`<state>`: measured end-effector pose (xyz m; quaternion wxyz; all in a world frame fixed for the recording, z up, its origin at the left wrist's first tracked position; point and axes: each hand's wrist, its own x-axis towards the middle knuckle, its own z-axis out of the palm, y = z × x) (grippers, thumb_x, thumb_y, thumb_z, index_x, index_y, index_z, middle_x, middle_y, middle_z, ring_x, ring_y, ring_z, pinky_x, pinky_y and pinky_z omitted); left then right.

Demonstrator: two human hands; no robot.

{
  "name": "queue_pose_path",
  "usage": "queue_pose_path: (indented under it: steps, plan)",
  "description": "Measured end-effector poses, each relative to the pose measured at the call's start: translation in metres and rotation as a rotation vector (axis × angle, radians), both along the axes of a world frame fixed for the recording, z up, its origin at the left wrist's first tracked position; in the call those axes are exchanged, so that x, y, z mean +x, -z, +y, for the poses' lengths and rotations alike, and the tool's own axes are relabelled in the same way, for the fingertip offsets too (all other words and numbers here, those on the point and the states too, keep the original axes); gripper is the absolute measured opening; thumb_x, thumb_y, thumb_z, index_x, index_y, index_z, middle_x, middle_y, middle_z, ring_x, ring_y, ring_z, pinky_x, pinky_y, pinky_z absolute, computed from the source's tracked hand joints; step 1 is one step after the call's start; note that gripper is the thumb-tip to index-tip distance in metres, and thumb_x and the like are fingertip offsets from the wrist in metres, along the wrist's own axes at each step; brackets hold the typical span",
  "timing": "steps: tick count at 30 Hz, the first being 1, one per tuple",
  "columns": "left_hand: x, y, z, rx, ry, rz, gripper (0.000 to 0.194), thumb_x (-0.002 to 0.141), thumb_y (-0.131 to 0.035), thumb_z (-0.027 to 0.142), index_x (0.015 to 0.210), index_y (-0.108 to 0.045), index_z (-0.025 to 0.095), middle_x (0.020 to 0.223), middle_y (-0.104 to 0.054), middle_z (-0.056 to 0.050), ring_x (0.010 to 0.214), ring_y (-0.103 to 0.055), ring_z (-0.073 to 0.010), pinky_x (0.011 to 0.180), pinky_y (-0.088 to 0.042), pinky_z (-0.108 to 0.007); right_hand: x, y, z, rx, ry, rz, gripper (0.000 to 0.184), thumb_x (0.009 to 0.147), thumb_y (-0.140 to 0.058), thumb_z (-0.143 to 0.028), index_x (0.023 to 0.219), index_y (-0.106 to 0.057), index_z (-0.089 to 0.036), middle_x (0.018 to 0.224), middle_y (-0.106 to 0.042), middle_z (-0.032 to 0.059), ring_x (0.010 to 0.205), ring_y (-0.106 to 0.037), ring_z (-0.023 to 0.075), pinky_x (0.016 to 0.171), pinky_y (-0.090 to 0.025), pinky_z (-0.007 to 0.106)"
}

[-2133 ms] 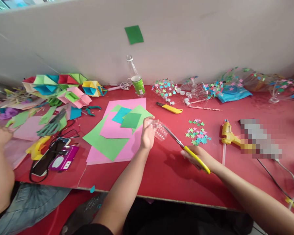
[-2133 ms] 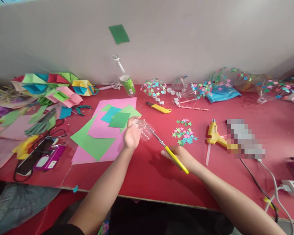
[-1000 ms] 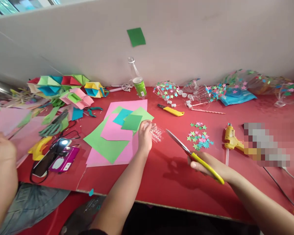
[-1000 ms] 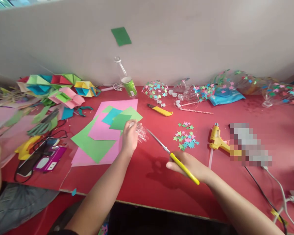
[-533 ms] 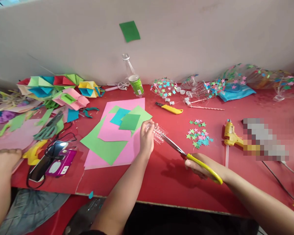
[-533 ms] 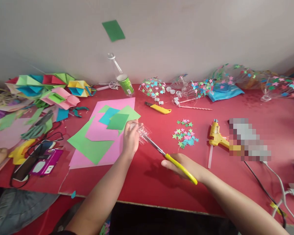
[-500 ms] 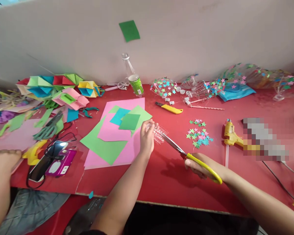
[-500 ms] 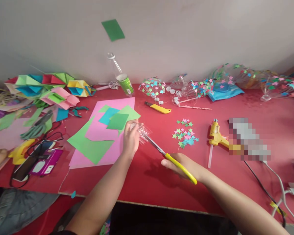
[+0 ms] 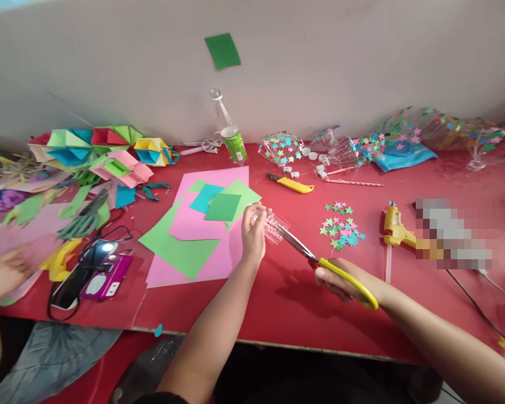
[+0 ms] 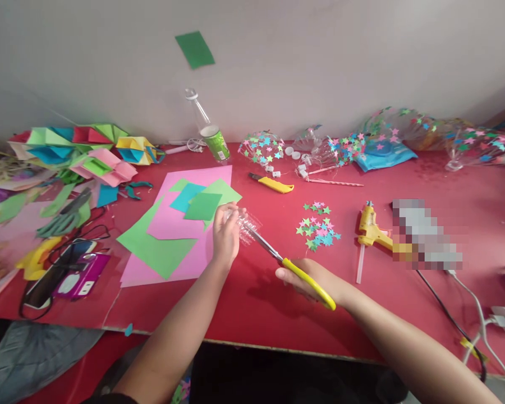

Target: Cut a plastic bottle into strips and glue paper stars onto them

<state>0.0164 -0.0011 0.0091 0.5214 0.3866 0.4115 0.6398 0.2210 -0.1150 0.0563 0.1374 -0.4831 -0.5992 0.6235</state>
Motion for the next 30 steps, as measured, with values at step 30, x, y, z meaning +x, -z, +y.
queue_pose_path:
  steps: [30]
  plan:
    - [-0.003,0.004,0.002,0.074,-0.007,0.013,0.016,0.079,-0.07,0.032,0.087,-0.061,0.022,0.113,-0.051,-0.002,0.092,-0.065,-0.0136,0.092,-0.052,-0.033,-0.008,0.016,-0.005,-0.086,0.161,-0.039,0.051,0.089,-0.048,-0.067,0.071,-0.047,-0.02,0.042,-0.037,-0.0093,0.033,-0.037,0.006,0.035,-0.028,0.019]
